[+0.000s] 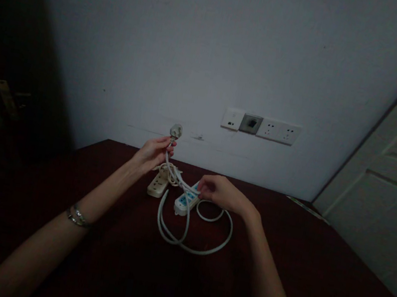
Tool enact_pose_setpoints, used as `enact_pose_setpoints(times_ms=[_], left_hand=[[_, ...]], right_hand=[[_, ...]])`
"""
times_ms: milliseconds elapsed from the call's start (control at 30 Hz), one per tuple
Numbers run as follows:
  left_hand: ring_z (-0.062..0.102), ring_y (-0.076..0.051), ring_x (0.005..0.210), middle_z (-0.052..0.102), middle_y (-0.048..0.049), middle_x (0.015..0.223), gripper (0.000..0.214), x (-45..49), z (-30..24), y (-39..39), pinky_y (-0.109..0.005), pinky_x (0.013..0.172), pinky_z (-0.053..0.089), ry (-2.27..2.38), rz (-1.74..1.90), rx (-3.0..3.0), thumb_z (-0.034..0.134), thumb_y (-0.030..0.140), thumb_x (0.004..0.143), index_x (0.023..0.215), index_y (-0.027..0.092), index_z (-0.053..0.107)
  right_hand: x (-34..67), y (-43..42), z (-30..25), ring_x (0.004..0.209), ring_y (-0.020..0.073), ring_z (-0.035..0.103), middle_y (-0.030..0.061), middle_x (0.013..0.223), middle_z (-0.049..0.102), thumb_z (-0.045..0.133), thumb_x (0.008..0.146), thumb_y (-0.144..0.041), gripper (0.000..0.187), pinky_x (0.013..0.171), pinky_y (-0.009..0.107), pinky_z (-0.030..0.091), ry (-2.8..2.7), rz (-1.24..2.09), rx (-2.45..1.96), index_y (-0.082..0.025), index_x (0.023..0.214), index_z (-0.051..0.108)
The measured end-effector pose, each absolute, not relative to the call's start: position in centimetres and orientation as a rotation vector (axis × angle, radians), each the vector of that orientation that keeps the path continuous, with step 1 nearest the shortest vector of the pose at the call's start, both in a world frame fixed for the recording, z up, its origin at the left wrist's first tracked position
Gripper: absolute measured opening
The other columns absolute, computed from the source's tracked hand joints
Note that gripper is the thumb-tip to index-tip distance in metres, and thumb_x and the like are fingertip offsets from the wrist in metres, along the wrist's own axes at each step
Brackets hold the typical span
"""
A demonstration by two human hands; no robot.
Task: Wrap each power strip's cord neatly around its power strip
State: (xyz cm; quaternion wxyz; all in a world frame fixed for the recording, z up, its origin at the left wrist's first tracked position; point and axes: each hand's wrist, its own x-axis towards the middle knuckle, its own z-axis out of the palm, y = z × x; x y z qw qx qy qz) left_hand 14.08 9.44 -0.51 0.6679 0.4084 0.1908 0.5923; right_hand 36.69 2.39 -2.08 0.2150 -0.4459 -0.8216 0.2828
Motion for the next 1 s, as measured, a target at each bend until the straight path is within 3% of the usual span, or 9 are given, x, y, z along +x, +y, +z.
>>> enact_pose_setpoints(times_ms=[167,367,467,567,667,733,900,1000], left_hand=[[0.049,-0.003,0.051,0.057,-0.0062,0.070,0.023,14.3,1.4,7.1,-0.009,0.049,0.045,0.251,1.252,0.669,0.037,-0.002,0.086,0.079,0.005,0.058],[0.048,-0.002,0.051,0.057,-0.0046,0.072,0.022,14.5,3.2,4.2,-0.008,0.049,0.046,0.172,1.358,0.561,0.037,0.001,0.088,0.090,0.006,0.058],[0.048,-0.002,0.051,0.058,-0.0040,0.072,0.022,13.9,4.0,3.2,-0.009,0.049,0.046,0.164,1.444,0.576,0.038,0.002,0.089,0.091,0.007,0.059],[0.042,-0.001,0.045,0.059,-0.0021,0.070,0.021,12.8,4.9,2.8,-0.010,0.040,0.038,0.184,1.510,0.657,0.040,0.007,0.090,0.085,0.011,0.060],[0.036,-0.001,0.040,0.057,-0.0007,0.066,0.022,11.2,5.9,3.4,-0.013,0.033,0.027,0.245,1.552,0.756,0.041,0.007,0.089,0.077,0.013,0.059],[0.033,-0.002,0.039,0.054,-0.0002,0.062,0.023,9.7,6.6,4.4,-0.016,0.032,0.022,0.323,1.576,0.810,0.041,0.003,0.086,0.073,0.013,0.057],[0.029,-0.002,0.041,0.049,0.0033,0.059,0.027,4.8,8.4,7.0,-0.018,0.037,0.015,0.618,2.002,0.939,0.040,0.002,0.087,0.065,0.014,0.048],[0.030,-0.002,0.045,0.048,0.0046,0.058,0.027,2.0,9.1,7.7,-0.017,0.041,0.017,0.722,2.015,1.020,0.038,0.005,0.091,0.067,0.014,0.047]], right_hand=[[36.1,2.5,-2.4,0.081,0.0164,0.063,0.0071,0.092,0.067,0.059,0.080,-0.029,0.025,0.077,0.034,0.049,-2.076,0.980,-1.174,-0.014,0.100,0.059],[32.6,1.7,-2.4,0.088,0.0196,0.065,0.0143,0.103,0.066,0.043,0.086,-0.058,0.053,0.082,0.036,0.049,-1.676,1.419,-0.892,-0.014,0.113,0.055],[30.3,0.7,-3.2,0.081,0.0194,0.065,0.0109,0.090,0.067,0.041,0.081,-0.067,0.063,0.078,0.035,0.048,-1.685,1.602,-0.712,-0.014,0.112,0.056],[29.0,-1.0,-3.8,0.056,0.0134,0.057,-0.0006,0.061,0.057,0.051,0.076,-0.066,0.061,0.067,0.032,0.049,-1.748,1.664,-0.694,-0.015,0.108,0.058],[29.2,-3.0,-3.5,0.042,0.0062,0.035,-0.0087,0.051,0.037,0.058,0.075,-0.060,0.054,0.049,0.024,0.041,-1.793,1.539,-0.794,-0.016,0.106,0.060],[30.0,-4.3,-3.1,0.044,0.0058,0.031,-0.0075,0.053,0.037,0.055,0.078,-0.057,0.048,0.043,0.021,0.033,-1.869,1.345,-0.916,-0.016,0.101,0.063],[33.1,-6.8,-2.6,0.065,0.0124,0.050,0.0018,0.076,0.060,0.049,0.085,-0.049,0.038,0.060,0.026,0.040,-2.077,0.890,-1.117,-0.017,0.093,0.067],[34.8,-7.9,-2.6,0.078,0.0172,0.055,0.0034,0.084,0.063,0.044,0.088,-0.048,0.038,0.070,0.030,0.043,-2.132,0.754,-1.164,-0.018,0.091,0.066]])
